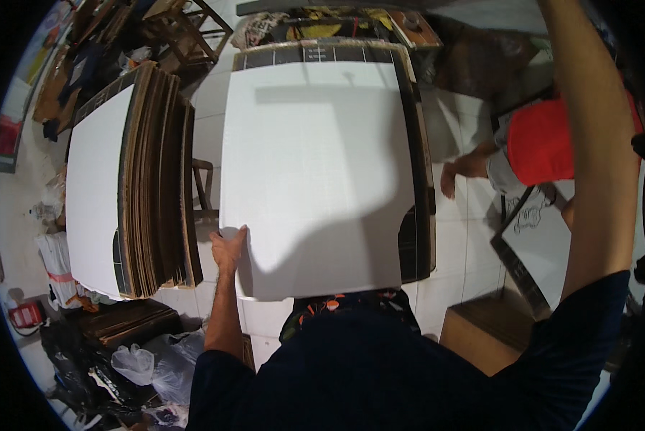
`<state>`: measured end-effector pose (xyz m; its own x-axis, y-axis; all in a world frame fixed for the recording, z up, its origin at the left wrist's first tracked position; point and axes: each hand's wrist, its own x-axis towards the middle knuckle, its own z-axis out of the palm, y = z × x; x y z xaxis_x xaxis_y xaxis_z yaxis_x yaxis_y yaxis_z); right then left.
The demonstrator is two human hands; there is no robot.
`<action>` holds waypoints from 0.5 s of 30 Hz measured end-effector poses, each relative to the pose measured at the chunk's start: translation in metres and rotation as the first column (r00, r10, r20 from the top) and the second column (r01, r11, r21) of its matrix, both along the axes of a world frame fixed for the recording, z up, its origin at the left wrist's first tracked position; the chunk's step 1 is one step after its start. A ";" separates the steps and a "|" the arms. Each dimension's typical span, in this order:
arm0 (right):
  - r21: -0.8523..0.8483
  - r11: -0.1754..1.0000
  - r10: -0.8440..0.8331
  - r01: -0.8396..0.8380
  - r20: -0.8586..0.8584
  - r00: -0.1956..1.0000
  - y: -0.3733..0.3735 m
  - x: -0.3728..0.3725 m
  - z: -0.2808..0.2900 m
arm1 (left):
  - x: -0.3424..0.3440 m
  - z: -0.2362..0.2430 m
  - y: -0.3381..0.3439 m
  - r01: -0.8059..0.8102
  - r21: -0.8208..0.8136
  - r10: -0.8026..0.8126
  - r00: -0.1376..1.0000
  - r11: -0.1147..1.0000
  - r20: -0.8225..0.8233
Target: The person performs screen printing on white boards using a squeegee and a screen frame. They repeatedly place boards, apply ink, pull the squeegee across the screen, and lift the screen to reveal a printed cartoon character. The person also refills the ink on the screen during the process.
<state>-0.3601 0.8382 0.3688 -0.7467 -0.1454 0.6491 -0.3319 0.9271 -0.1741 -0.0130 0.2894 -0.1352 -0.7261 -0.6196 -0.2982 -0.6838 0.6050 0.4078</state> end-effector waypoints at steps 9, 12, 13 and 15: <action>-0.041 0.990 -0.127 0.133 0.123 0.984 -0.012 0.010 0.012 | -0.043 -0.008 0.019 0.029 -0.276 -0.016 0.999 0.961 0.049; -0.076 0.994 -0.071 0.081 0.129 0.989 -0.014 0.002 0.018 | -0.136 0.004 0.071 0.297 -0.368 -0.379 0.909 0.881 -0.174; -0.087 0.995 -0.043 0.054 0.127 0.991 -0.011 0.001 0.020 | -0.177 0.007 0.097 0.350 -0.372 -0.457 0.853 0.860 -0.254; -0.091 0.994 0.070 -0.060 0.116 0.991 -0.009 -0.006 0.027 | -0.260 0.011 0.156 0.445 -0.453 -0.603 0.737 0.772 -0.304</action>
<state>-0.3657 0.8294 0.3956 -0.8102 -0.1426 0.5685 -0.3628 0.8838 -0.2954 -0.2729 0.4455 -0.1243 -0.9626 -0.0997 0.2518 -0.0274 0.9608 0.2759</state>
